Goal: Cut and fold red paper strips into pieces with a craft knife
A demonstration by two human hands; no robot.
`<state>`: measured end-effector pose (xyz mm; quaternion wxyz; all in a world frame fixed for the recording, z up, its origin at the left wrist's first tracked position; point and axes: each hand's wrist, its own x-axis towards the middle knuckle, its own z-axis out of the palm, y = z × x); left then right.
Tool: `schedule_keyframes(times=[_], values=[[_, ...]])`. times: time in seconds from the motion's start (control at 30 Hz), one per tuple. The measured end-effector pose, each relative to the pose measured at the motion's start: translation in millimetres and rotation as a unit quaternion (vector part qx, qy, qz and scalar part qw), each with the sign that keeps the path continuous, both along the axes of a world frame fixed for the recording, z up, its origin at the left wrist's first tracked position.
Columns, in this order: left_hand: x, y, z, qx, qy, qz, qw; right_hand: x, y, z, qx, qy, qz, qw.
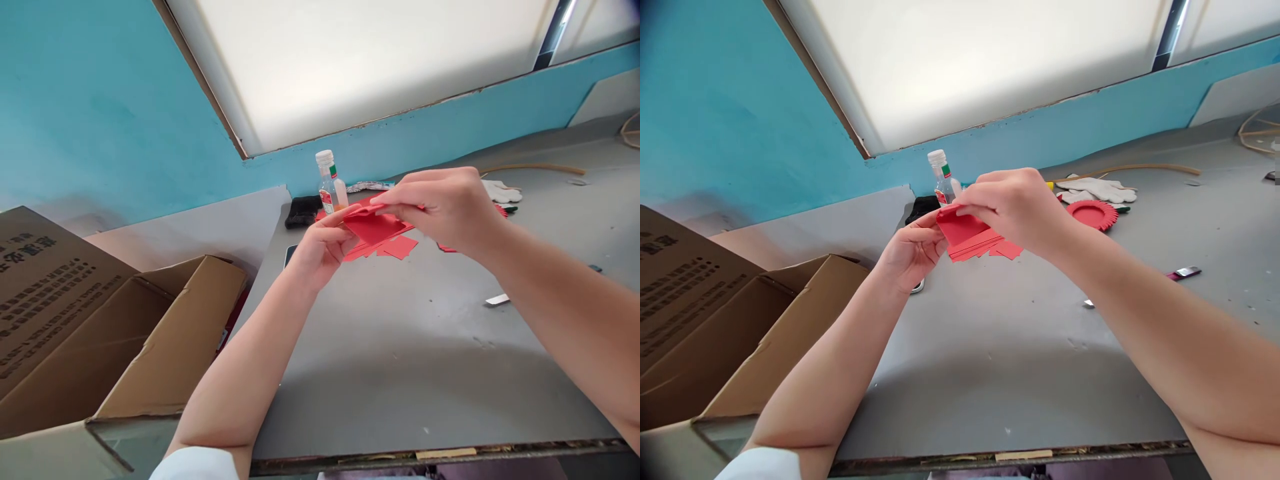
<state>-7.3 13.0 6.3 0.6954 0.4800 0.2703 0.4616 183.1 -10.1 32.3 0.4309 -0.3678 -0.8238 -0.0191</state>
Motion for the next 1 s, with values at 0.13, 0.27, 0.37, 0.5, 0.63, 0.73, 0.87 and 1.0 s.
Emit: schedule_keyframes(times=[0.13, 0.27, 0.37, 0.5, 0.63, 0.73, 0.87, 1.0], values=[[4.0, -2.8, -2.6, 0.084, 0.042, 0.067, 0.993, 0.4, 3.9, 0.8, -0.040, 0.122, -0.012, 0.992], [3.8, -0.6, -6.0, 0.196, 0.142, 0.199, 0.949, 0.0, 15.3, -5.2, -0.161, 0.214, 0.046, 0.962], [0.7, 3.7, -7.8, 0.269, 0.186, 0.275, 0.904, 0.7, 22.2, -9.1, -0.215, 0.218, 0.056, 0.950], [-0.4, 6.3, -9.7, 0.265, 0.202, 0.273, 0.903, 2.6, 25.9, -11.0, -0.206, 0.231, 0.027, 0.951], [-0.3, 6.1, -10.1, 0.264, 0.183, 0.230, 0.919, 4.7, 26.7, -10.8, -0.231, 0.261, 0.066, 0.935], [-1.8, 7.4, -10.4, 0.267, 0.160, 0.181, 0.933, 4.9, 26.6, -11.0, -0.244, 0.268, 0.070, 0.930], [-6.1, 10.6, -11.9, 0.274, 0.159, 0.134, 0.939, 3.7, 26.4, -11.6, -0.239, 0.247, 0.087, 0.935], [-13.3, 11.2, -7.5, 0.246, 0.147, 0.013, 0.958, 7.1, 23.7, -7.8, -0.217, 0.217, 0.073, 0.949]])
